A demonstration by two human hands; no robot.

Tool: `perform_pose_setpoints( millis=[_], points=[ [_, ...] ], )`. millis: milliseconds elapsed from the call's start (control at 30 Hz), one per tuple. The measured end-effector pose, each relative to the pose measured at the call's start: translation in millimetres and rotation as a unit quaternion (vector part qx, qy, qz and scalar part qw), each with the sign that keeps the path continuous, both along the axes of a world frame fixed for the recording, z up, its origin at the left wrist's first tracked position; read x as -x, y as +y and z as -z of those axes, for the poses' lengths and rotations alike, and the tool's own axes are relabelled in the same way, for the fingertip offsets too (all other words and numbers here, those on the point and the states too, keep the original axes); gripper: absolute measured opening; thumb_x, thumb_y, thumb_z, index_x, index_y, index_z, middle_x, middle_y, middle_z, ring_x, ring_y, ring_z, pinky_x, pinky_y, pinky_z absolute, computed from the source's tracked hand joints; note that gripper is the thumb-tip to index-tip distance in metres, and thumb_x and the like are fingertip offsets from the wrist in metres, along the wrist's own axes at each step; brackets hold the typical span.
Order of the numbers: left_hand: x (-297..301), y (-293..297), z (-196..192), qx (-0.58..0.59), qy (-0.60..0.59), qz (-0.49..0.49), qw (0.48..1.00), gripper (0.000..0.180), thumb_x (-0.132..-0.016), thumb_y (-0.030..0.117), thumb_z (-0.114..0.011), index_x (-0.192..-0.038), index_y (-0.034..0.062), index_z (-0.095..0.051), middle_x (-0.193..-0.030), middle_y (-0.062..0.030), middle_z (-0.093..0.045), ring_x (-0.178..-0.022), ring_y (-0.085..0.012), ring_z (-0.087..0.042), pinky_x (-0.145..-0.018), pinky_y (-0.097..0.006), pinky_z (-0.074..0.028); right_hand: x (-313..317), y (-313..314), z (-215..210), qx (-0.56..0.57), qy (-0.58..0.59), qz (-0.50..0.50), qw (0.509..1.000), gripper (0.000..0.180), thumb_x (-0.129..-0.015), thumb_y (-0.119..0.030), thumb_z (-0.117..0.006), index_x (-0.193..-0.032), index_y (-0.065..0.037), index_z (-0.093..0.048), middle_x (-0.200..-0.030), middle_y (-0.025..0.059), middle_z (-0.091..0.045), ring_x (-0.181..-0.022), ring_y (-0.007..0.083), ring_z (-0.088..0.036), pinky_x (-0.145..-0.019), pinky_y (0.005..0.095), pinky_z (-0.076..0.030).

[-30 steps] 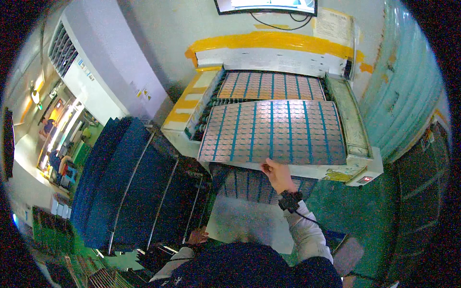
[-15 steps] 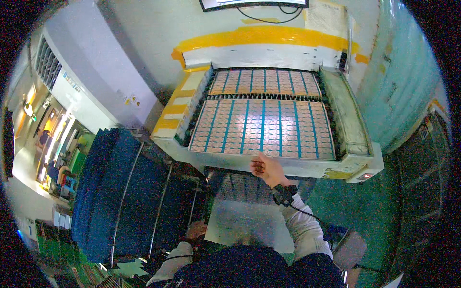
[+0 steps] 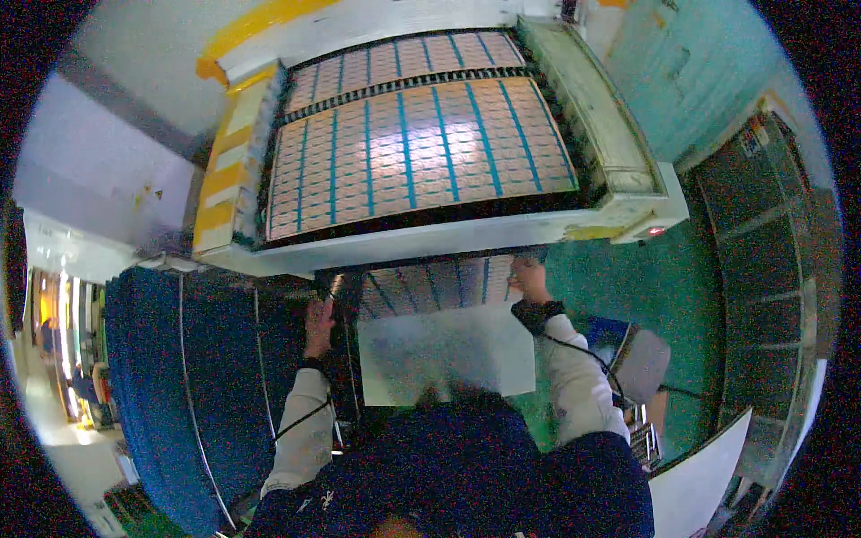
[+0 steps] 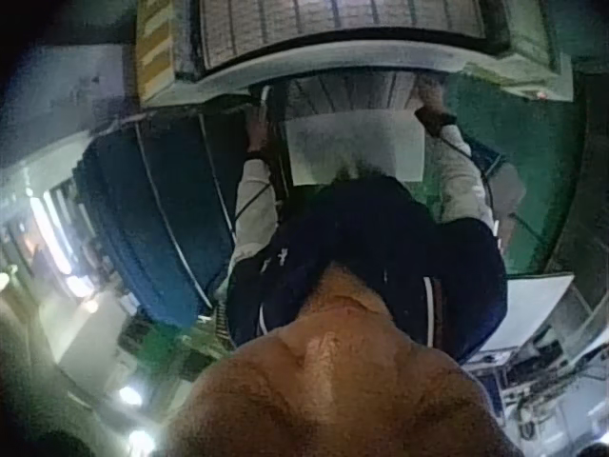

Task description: Feeding thin rectangular sheets into an industrial processing machine and managing stacks.

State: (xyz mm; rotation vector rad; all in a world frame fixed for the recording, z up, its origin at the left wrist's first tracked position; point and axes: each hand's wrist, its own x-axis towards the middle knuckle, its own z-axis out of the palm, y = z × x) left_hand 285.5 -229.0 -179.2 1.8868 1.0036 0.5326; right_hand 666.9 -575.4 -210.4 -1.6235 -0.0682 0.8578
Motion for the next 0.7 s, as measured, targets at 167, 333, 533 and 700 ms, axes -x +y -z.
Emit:
perform_pose_setpoints(
  millis=[167,333,533,700],
  points=[
    [-1,44,40,0.036,0.027,-0.021,0.999,0.045,-0.088,0.019,-0.055,-0.13,0.0057,-0.044,-0.125,-0.0195,-0.049,-0.119,-0.0345,-0.043,-0.101,-0.037,-0.032,-34,-38,24,0.221,-0.138,0.111,0.959,0.028,-0.073,-0.016,-0.063,-0.093,0.003,-0.058,-0.082,0.0147,-0.064,-0.065,0.0228,-0.064,-0.052,0.034,-0.052],
    [-2,43,46,0.048,0.064,0.018,0.997,0.046,-0.09,0.019,-0.053,-0.133,0.0071,-0.041,-0.138,-0.0219,-0.035,-0.125,-0.036,-0.038,-0.104,-0.036,-0.03,-23,-50,35,0.257,-0.203,0.206,0.922,0.041,-0.068,-0.005,-0.059,-0.108,0.001,-0.056,-0.086,0.014,-0.063,-0.058,0.0192,-0.061,-0.048,0.0296,-0.052],
    [9,31,43,-0.049,0.133,0.077,0.987,0.046,-0.088,0.027,-0.058,-0.124,0.0029,-0.045,-0.128,-0.019,-0.045,-0.119,-0.0279,-0.044,-0.097,-0.035,-0.036,5,-64,32,0.162,-0.228,0.127,0.952,0.051,-0.07,-0.004,-0.059,-0.12,-0.001,-0.051,-0.102,0.0138,-0.061,-0.056,0.0176,-0.06,-0.046,0.0281,-0.049],
    [16,-8,24,0.102,-0.008,-0.103,0.989,0.046,-0.086,0.027,-0.061,-0.119,-0.0024,-0.047,-0.115,-0.0121,-0.052,-0.102,-0.0217,-0.051,-0.089,-0.033,-0.039,46,-80,-14,0.168,-0.144,0.167,0.961,0.048,-0.071,-0.014,-0.064,-0.116,0.0,-0.054,-0.106,0.0139,-0.062,-0.076,0.0238,-0.063,-0.065,0.0341,-0.049]
  ],
)
